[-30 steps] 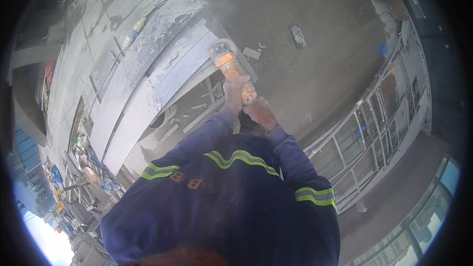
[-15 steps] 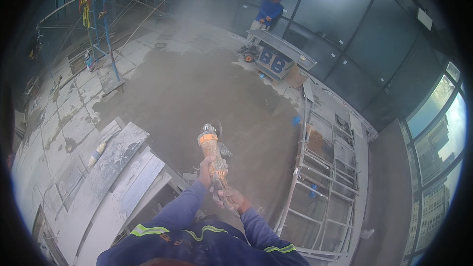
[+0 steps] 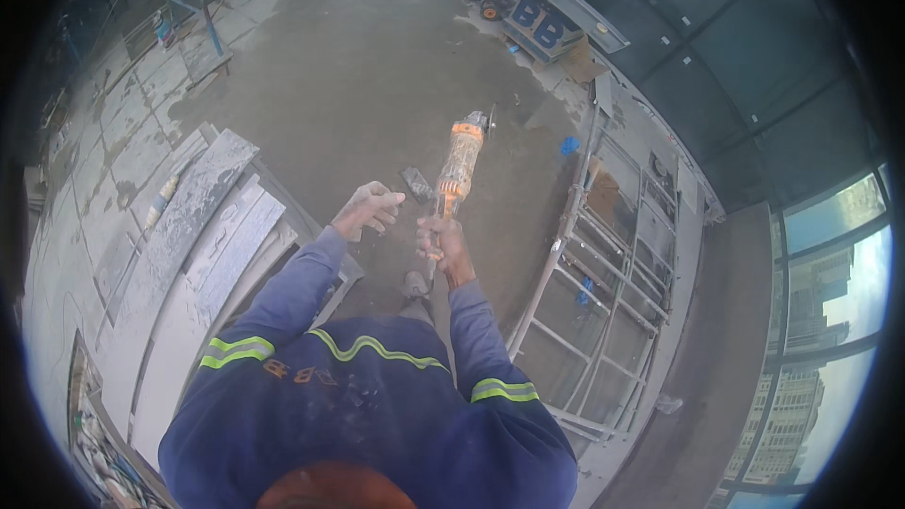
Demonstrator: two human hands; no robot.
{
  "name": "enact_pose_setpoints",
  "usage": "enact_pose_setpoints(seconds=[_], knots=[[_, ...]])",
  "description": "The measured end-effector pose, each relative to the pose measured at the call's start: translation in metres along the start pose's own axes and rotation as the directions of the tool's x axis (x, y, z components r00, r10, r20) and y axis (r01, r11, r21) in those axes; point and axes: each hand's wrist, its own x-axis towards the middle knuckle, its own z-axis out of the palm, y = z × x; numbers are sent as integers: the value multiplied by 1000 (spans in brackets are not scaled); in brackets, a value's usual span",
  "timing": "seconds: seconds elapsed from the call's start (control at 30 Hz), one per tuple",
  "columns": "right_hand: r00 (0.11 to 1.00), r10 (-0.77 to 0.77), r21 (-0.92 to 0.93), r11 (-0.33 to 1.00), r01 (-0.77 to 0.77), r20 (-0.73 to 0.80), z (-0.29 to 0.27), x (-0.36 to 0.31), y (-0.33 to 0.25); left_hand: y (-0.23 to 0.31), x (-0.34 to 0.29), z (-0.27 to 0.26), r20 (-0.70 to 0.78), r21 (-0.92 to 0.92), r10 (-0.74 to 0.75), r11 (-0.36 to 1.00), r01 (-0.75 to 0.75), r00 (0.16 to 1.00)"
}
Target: The person uses an angle grinder to cut or grind a stack of stone slabs on a construction site. The worker holds the tool with both hands and moves it along the slab edges, generating dust and debris throughout the clip.
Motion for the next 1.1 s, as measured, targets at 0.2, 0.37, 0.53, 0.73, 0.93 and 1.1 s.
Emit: enact_pose_setpoints(seconds=[0.2, 0.37, 0.53, 0.73, 0.93, 1.1], knots=[[994, 106, 63, 992, -105, -10, -115, 84, -123, -104, -140, -36, -47, -440, -183, 886, 144, 982], [996, 23, -156, 987, -35, -81, -178, 163, -228, -320, -262, 12, -836, -461, -541, 782, 419, 91], [994, 22, -171, 984, -40, -111, -177, 225, -309, -398, -352, 171, -314, -906, -926, 358, -226, -210], [999, 0, -189, 982, 9, 49, -166, 260, -372, -405, -302, 274, -78, -995, -996, 80, -56, -37], [1000, 1, -255, 967, 5, 23, -149, 281, -371, -452, -222, 266, -460, -769, -821, 559, 310, 339], [991, -133, -410, 905, 114, -18, -120, 271, -390, -434, -157, 161, -341, -936, -899, 351, -14, 275]])
